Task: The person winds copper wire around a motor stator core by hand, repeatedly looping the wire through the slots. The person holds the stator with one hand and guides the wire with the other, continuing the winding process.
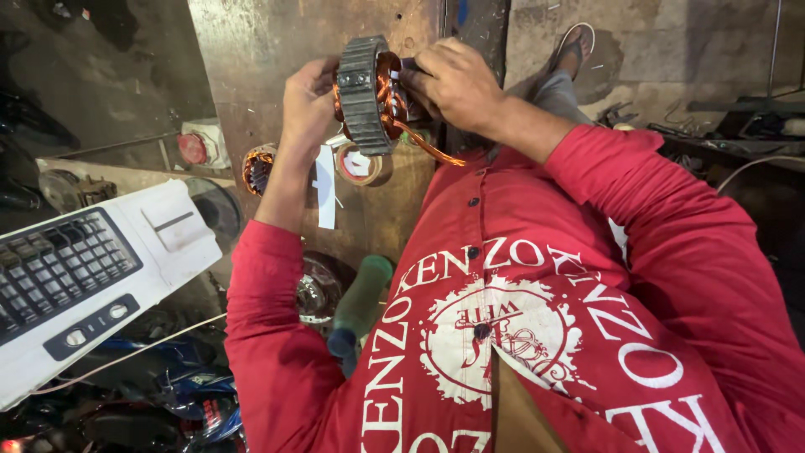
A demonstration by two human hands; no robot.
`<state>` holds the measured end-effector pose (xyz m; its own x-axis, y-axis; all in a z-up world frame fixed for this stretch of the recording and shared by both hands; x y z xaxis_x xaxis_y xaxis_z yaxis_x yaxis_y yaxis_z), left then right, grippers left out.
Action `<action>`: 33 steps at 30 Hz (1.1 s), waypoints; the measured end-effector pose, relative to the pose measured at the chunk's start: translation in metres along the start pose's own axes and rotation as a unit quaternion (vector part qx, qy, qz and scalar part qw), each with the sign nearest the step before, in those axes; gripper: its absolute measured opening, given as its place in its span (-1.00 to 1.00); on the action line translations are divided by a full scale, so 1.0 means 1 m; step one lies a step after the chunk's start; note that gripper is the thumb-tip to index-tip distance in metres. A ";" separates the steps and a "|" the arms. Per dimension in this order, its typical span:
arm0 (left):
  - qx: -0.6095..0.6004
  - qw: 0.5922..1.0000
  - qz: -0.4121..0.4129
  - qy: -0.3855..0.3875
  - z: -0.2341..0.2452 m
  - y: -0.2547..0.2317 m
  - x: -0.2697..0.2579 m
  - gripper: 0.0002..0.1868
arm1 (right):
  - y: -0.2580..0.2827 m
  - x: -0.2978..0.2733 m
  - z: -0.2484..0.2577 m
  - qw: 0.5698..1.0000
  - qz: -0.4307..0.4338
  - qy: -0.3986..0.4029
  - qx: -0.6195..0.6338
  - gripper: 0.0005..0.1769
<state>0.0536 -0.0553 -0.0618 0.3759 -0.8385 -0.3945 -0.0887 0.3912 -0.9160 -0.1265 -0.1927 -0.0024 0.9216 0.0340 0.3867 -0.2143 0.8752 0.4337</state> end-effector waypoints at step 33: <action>0.078 0.985 -0.106 0.111 -0.021 -0.016 0.006 -0.65 | -0.019 -0.004 -0.028 0.985 -0.067 0.058 0.151 -0.92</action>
<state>0.0381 -0.0743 -0.0510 0.1591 -0.9631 -0.2171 0.1203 0.2372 -0.9640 -0.1168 -0.1961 -0.0352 0.9752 -0.0020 0.2214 -0.1583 0.6931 0.7032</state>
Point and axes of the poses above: each hand's wrist, its own x-axis towards the middle knuckle, its own z-axis out of the back of the hand, y = z × x, the point moved 9 cm from there along x, towards the middle knuckle, and after that the axes turned 11 degrees about y, right-handed, at the moved point
